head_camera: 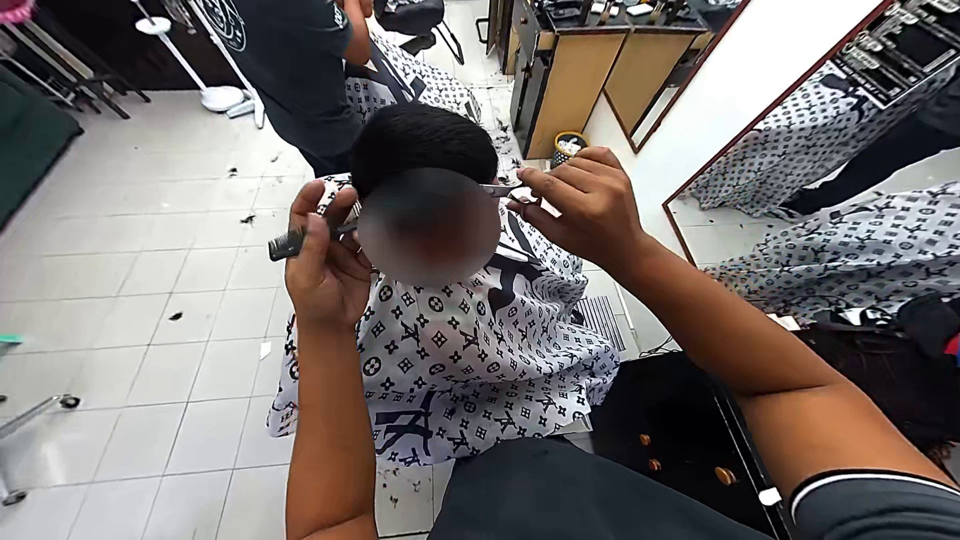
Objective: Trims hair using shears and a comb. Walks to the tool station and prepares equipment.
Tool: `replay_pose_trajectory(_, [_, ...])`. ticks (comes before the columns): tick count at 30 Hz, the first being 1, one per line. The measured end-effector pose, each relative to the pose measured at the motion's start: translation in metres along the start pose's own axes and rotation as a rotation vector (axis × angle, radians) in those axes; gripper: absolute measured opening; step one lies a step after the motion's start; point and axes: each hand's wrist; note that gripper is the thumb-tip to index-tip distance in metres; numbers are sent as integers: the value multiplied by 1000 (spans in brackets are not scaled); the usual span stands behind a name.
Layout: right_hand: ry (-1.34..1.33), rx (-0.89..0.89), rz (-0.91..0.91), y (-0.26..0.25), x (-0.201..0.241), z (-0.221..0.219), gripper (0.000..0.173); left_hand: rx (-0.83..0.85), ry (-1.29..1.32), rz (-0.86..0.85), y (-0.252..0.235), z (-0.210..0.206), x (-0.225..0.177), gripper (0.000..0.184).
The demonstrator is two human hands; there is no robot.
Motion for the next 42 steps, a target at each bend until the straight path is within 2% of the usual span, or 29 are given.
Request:
replay_pose_trajectory(2, [-49,-44,-51,6,-3,5,30,-137,71,47,7,-15,-1,36])
replay_pose_trajectory(5, [-117,-116,-140,18,-5,13,32,-281,-76,197,16,-27,11,42])
replay_pose_trajectory(7, [-162,-158,-204,30,-3,19,33,-283,-141,217,24,-33,20,39])
replay_pose_trajectory(11, [-222,-231,-373,67,17,25,35,-226,-123,129,32,-31,31,32])
replay_pose_trajectory(13, [-227,-241,-462,85,36,28,36,-154,-204,78,33,-25,38,22])
replay_pose_trajectory(17, [-183,-292,-630,111,83,28,39,-55,-187,120,26,6,31,19])
replay_pose_trajectory(20, [-121,-355,-732,119,126,23,39,90,-268,132,6,39,19,18])
replay_pose_trajectory(22, [-65,-406,-813,120,160,16,40,183,-209,162,-13,67,12,19])
replay_pose_trajectory(24, [-10,-475,-911,115,199,3,40,199,-137,244,-38,94,12,16])
replay_pose_trajectory(26, [29,-528,-974,104,234,-11,39,168,-119,334,-64,113,24,15])
replay_pose_trajectory(29, [92,-554,-1032,86,276,-26,38,220,-165,426,-84,131,57,13])
replay_pose_trajectory(34, [192,-585,-1079,66,308,-39,42,340,-252,493,-93,144,91,9])
replay_pose_trajectory(38, [16,-627,-1075,47,313,-72,36,494,-303,462,-86,158,83,7])
replay_pose_trajectory(42, [-432,-574,-1138,2,320,-133,40,947,-171,282,-58,150,34,15])
Point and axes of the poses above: each hand's wrist, its own y-axis away from the middle knuckle, its own z-axis out of the back of the hand, x = y × z, and after that the axes turned 12 degrees about -y, right-handed
